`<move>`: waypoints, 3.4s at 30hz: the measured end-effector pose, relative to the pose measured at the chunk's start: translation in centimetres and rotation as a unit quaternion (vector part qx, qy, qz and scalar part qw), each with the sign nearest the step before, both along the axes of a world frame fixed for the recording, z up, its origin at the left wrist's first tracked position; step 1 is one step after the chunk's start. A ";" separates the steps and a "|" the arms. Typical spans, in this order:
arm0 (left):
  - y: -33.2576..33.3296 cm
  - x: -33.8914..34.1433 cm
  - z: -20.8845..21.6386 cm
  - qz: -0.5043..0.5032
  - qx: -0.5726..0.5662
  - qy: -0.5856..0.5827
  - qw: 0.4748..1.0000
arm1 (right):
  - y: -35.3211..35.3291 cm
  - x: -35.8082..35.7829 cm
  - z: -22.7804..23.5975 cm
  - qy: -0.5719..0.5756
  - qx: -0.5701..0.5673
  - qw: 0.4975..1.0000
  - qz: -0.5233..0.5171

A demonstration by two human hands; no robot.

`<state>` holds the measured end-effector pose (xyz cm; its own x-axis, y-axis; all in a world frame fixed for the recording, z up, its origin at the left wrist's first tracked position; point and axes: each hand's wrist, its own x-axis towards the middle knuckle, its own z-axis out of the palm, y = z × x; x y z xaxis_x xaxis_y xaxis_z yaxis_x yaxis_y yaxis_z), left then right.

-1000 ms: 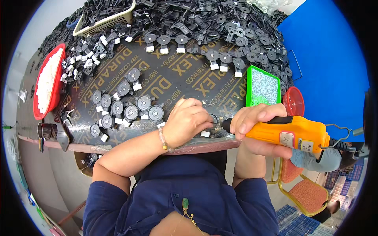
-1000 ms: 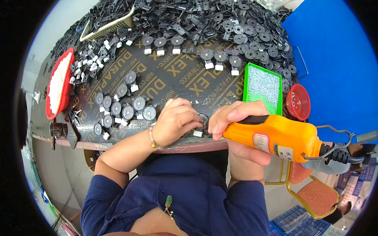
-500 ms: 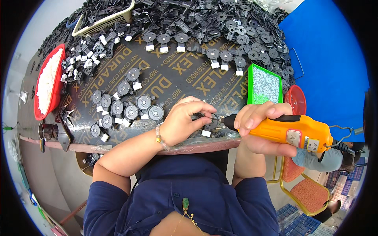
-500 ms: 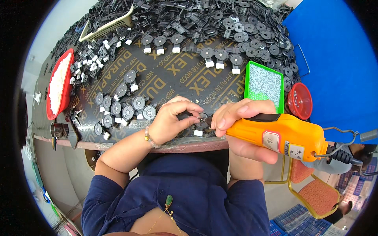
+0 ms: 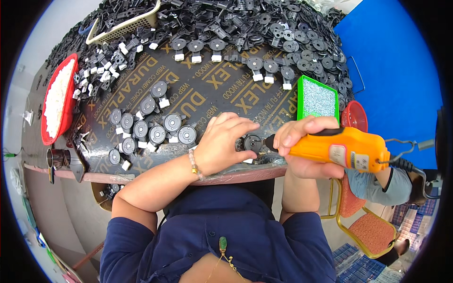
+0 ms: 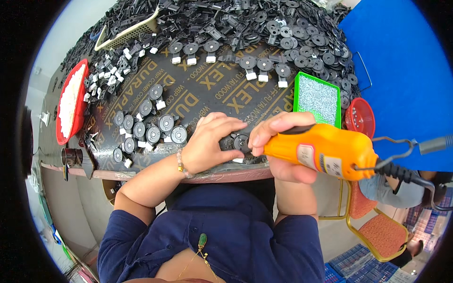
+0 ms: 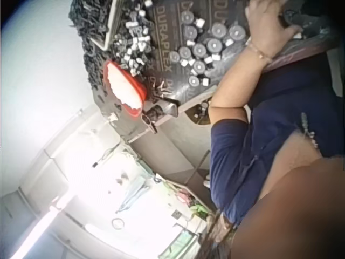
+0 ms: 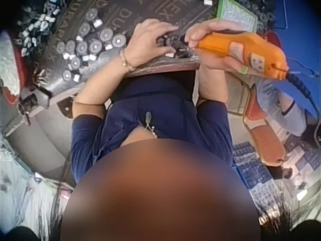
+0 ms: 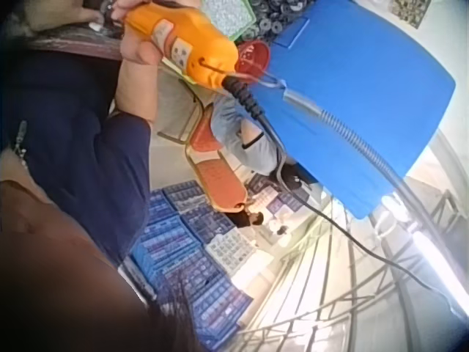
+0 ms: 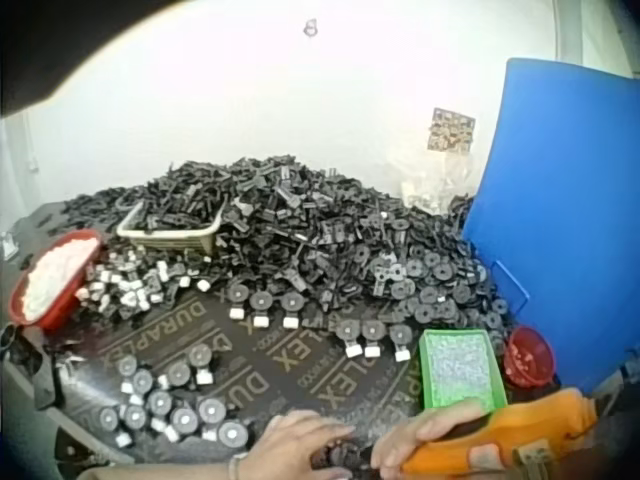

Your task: Assembling small electronic speakers by connecting wires using a handheld electric tool at a factory workbench.

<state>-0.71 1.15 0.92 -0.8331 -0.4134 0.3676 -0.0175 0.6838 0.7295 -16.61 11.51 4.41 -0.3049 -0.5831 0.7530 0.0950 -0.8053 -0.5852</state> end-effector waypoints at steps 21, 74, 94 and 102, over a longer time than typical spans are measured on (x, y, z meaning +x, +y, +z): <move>0.3 -0.1 -0.7 -0.024 -0.080 -0.079 0.993 | -0.4 2.2 -0.7 -0.020 0.187 0.981 -0.047; -0.3 -0.1 -1.2 -0.025 -0.105 0.021 0.994 | 0.8 1.2 0.4 -0.014 0.021 0.999 -0.023; 0.1 -0.3 -1.6 0.007 -0.154 -0.059 0.986 | 0.8 1.7 -0.5 -0.017 0.175 0.983 -0.058; 0.3 -0.5 -1.6 0.014 -0.149 -0.050 0.988 | 0.4 2.8 0.0 -0.004 0.252 0.966 -0.050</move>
<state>-1.23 1.49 -0.67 -0.8608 -0.3231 0.3932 -0.1012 0.8658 0.4900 -13.84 11.90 4.44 -0.3836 -0.8422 0.3788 0.0364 -0.4236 -0.9051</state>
